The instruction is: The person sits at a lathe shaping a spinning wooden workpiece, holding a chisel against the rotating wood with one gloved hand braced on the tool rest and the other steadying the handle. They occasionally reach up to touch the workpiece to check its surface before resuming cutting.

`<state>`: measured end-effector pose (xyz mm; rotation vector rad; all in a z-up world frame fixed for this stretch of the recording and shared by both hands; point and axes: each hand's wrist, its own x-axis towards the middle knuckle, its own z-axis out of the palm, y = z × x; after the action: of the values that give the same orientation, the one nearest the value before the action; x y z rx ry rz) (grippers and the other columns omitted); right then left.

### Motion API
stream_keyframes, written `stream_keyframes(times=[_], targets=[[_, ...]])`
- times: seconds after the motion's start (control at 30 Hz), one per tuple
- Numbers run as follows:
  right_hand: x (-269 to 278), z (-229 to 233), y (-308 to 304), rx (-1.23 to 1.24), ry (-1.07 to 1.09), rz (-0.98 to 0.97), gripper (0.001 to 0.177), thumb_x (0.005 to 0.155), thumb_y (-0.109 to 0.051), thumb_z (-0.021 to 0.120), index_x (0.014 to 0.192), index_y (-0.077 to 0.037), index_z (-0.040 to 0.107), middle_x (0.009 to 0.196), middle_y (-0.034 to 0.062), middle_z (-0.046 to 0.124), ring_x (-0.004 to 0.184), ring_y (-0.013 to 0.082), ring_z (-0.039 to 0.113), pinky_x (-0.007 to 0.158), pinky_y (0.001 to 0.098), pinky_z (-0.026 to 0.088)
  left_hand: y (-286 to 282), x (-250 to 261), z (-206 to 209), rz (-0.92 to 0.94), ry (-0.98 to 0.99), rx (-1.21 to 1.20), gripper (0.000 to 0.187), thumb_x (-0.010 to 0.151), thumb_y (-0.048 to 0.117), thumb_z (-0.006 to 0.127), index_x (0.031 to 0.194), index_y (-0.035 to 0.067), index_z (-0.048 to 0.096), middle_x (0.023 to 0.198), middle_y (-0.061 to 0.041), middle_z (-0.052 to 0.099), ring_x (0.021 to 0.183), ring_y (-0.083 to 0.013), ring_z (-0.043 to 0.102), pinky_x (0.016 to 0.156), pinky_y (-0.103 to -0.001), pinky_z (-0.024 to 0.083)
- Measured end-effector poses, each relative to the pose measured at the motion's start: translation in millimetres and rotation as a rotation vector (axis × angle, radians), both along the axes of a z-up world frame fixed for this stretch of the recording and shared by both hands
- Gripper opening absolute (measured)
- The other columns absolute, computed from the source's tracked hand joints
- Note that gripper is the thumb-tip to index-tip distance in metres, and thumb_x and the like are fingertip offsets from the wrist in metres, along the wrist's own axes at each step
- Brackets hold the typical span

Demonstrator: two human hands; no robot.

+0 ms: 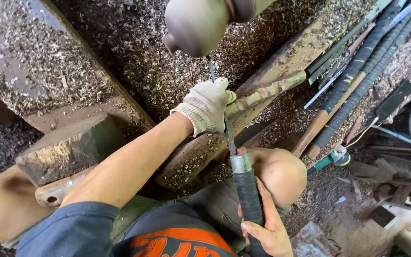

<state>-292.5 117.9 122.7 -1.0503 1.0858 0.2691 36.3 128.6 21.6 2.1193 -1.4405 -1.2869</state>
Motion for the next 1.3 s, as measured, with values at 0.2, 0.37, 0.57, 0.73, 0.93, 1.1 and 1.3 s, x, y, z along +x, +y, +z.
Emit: stream_keyframes(times=[0.2, 0.37, 0.57, 0.73, 0.93, 1.1, 1.3], targets=[[-5.7, -1.6, -13.6, 0.015, 0.018, 0.014, 0.114, 0.073, -0.008, 0.077, 0.166, -0.017, 0.011, 0.098, 0.0164, 0.061, 0.063, 0.0181, 0.064, 0.047, 0.0318, 0.054, 2.1, -2.5, 0.8, 0.021, -0.033, -0.018, 0.047, 0.067, 0.028, 0.085, 0.109, 0.011, 0.073, 0.108, -0.016, 0.056, 0.095, -0.0331, 0.065, 0.081, -0.041, 0.056], [-9.1, -1.3, -28.0, 0.006, 0.036, 0.031, 0.114, 0.070, -0.011, 0.079, 0.164, -0.014, 0.014, 0.097, 0.0172, 0.061, 0.063, 0.0192, 0.064, 0.047, 0.0326, 0.055, 3.7, -5.3, 2.2, 0.078, -0.027, -0.005, 0.061, 0.062, 0.031, 0.088, 0.117, 0.013, 0.069, 0.107, -0.016, 0.056, 0.091, -0.0324, 0.066, 0.077, -0.042, 0.057], [-13.4, -4.8, -45.7, 0.077, 0.101, 0.068, 0.122, 0.066, -0.011, 0.080, 0.167, -0.023, 0.012, 0.101, 0.0172, 0.061, 0.060, 0.0202, 0.063, 0.046, 0.0349, 0.055, 3.5, -7.7, 0.1, 0.024, -0.046, 0.058, 0.043, 0.067, 0.030, 0.085, 0.103, 0.010, 0.073, 0.104, -0.016, 0.056, 0.090, -0.0328, 0.067, 0.077, -0.043, 0.057], [-17.4, -9.5, -58.5, 0.116, 0.061, 0.110, 0.121, 0.069, -0.008, 0.079, 0.167, -0.022, 0.011, 0.097, 0.0181, 0.060, 0.062, 0.0202, 0.063, 0.047, 0.0346, 0.056, 5.4, -8.9, 1.9, 0.121, -0.047, -0.022, 0.036, 0.065, 0.026, 0.086, 0.094, 0.009, 0.073, 0.100, -0.016, 0.057, 0.087, -0.0331, 0.065, 0.075, -0.043, 0.056], [-23.7, -16.8, -72.5, 0.186, 0.023, 0.099, 0.121, 0.071, -0.006, 0.077, 0.168, -0.023, 0.008, 0.099, 0.0190, 0.058, 0.063, 0.0210, 0.064, 0.048, 0.0347, 0.056, 3.0, -11.4, 1.9, 0.114, -0.082, 0.009, 0.036, 0.066, 0.028, 0.086, 0.094, 0.010, 0.073, 0.101, -0.015, 0.058, 0.087, -0.0322, 0.065, 0.076, -0.042, 0.056], [-24.2, -17.4, -73.6, 0.183, 0.024, 0.095, 0.123, 0.069, -0.008, 0.078, 0.167, -0.022, 0.006, 0.101, 0.0196, 0.060, 0.064, 0.0218, 0.065, 0.048, 0.0353, 0.057, 3.1, -10.9, 2.9, 0.093, -0.074, 0.039, 0.036, 0.067, 0.028, 0.085, 0.095, 0.009, 0.072, 0.099, -0.016, 0.058, 0.086, -0.0320, 0.065, 0.075, -0.042, 0.056], [-16.6, -6.5, -55.3, 0.144, 0.036, 0.049, 0.120, 0.069, -0.009, 0.080, 0.164, -0.017, 0.007, 0.100, 0.0200, 0.060, 0.064, 0.0217, 0.064, 0.048, 0.0349, 0.056, 3.6, -9.7, -2.8, 0.084, -0.047, 0.000, 0.034, 0.066, 0.026, 0.085, 0.094, 0.009, 0.074, 0.097, -0.016, 0.059, 0.086, -0.0325, 0.065, 0.075, -0.043, 0.056]])
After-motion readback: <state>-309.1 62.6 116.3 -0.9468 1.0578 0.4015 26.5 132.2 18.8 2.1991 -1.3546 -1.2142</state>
